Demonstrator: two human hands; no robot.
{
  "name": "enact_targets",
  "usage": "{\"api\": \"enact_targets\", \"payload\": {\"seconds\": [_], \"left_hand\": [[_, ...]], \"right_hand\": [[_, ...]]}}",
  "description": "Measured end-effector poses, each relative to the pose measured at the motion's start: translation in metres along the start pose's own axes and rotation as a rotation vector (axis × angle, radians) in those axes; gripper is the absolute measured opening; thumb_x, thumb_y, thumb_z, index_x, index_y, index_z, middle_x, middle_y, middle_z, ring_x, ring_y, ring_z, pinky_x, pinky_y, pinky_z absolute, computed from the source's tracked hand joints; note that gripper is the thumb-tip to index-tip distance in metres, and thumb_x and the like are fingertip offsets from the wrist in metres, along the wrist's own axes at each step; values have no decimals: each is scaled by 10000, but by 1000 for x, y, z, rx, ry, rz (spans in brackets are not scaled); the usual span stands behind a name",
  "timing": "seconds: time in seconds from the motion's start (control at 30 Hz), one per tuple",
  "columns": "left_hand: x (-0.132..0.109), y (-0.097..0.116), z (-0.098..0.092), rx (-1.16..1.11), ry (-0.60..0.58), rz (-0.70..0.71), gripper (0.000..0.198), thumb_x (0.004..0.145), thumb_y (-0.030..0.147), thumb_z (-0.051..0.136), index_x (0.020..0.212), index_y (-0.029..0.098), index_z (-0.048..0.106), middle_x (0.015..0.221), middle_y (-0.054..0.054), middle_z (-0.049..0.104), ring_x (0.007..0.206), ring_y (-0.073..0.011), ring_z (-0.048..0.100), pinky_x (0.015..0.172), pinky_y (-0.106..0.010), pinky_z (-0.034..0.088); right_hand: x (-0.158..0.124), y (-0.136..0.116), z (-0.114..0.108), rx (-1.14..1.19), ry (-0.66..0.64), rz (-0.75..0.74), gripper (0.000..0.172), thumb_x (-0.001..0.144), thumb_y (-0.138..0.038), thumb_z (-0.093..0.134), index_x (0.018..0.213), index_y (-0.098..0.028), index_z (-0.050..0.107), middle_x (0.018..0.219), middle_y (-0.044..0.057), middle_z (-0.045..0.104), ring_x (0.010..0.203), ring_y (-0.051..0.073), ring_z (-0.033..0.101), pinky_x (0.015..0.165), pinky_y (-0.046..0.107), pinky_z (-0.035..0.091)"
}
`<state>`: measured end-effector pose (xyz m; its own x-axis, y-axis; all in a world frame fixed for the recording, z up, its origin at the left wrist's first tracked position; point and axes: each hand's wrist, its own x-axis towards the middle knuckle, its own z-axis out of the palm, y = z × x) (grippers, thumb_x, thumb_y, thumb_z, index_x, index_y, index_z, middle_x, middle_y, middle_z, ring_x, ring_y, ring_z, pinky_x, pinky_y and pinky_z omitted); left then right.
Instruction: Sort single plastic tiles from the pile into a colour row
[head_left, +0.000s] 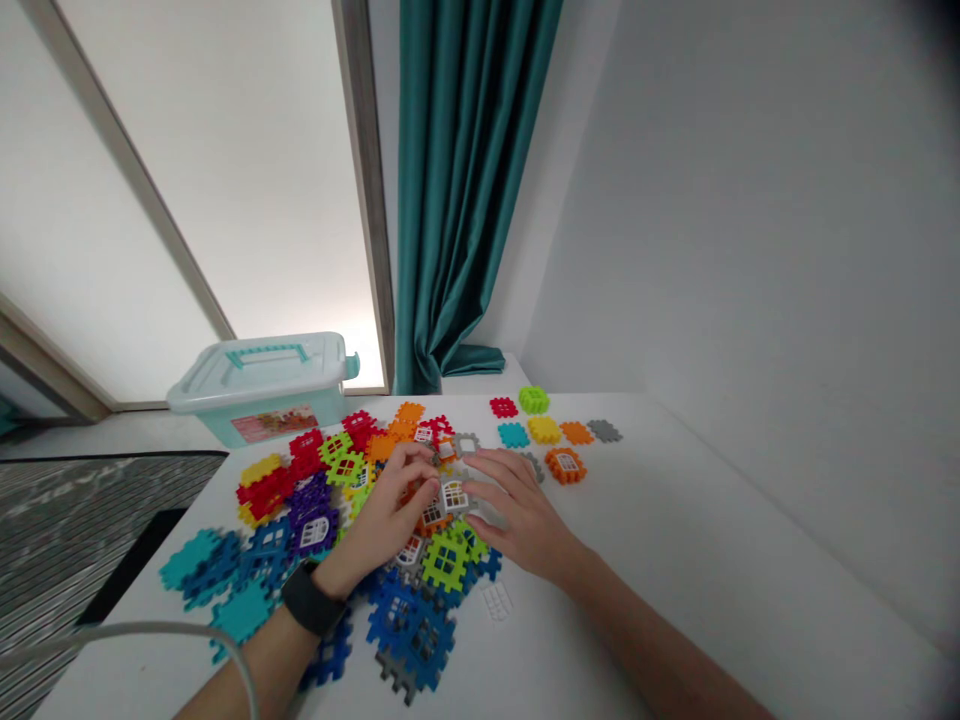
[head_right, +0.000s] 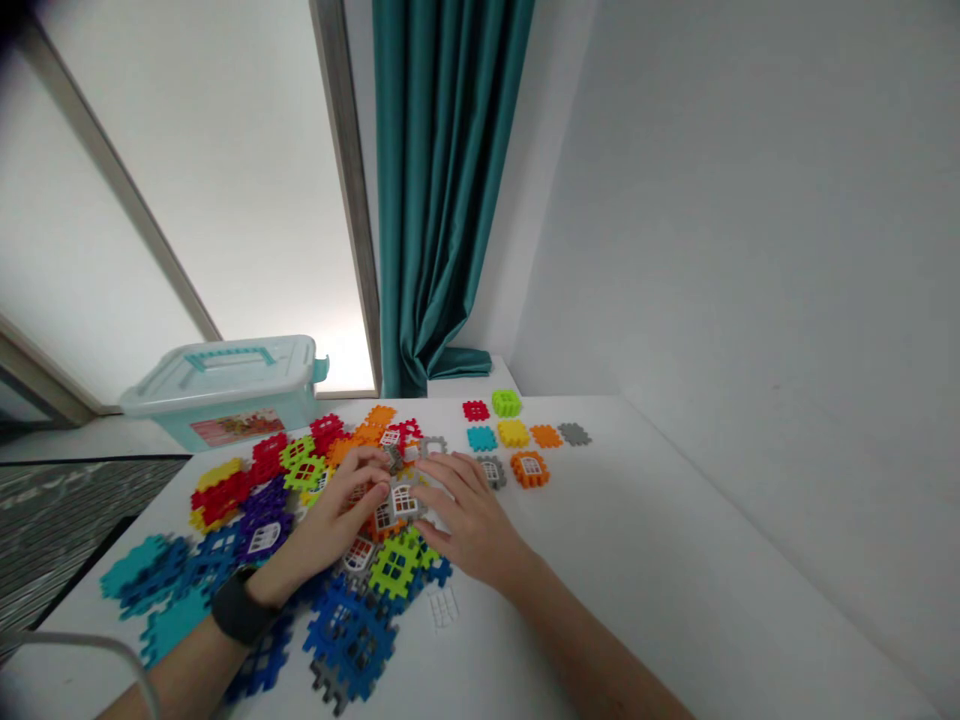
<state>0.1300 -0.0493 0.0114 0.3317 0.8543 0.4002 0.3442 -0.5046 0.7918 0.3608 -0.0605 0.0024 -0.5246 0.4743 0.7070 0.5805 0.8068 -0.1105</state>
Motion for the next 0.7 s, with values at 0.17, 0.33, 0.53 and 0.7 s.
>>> {"api": "enact_targets", "payload": {"seconds": [0.17, 0.33, 0.53, 0.7], "left_hand": [[-1, 0, 2, 63, 1, 35, 197, 1010, 279, 477, 904, 215, 630, 1172, -86, 562, 1157, -227, 583, 1046, -409, 472], [-6, -2, 1, 409, 36, 234, 353, 894, 349, 671, 1211, 215, 590, 1289, -137, 551, 1202, -308, 554, 1023, -499, 474], [-5, -5, -2, 598, 39, 373, 516, 877, 375, 704, 1336, 207, 539, 1357, -170, 526, 1230, -343, 538, 1018, -525, 489], [-3, -3, -4, 647, 84, 413, 443, 892, 346, 696, 1298, 224, 567, 1431, -165, 487, 1344, -364, 459, 1100, -563, 441]], "right_hand": [[-3, 3, 2, 47, -9, 22, 381, 886, -201, 672, 1251, -243, 571, 1317, 98, 667, 1350, 288, 523, 1152, 556, 404], [-4, 7, 3, 72, 32, 62, 399, 872, -216, 697, 1247, -241, 565, 1296, 102, 671, 1318, 294, 537, 1109, 547, 449], [-5, 8, 3, 75, 45, 75, 365, 878, -224, 694, 1223, -235, 575, 1287, 104, 673, 1296, 297, 547, 1090, 543, 464], [-4, 9, 1, 59, 22, 59, 333, 919, -201, 650, 1243, -231, 577, 1315, 104, 668, 1278, 271, 569, 1077, 517, 482]]}}
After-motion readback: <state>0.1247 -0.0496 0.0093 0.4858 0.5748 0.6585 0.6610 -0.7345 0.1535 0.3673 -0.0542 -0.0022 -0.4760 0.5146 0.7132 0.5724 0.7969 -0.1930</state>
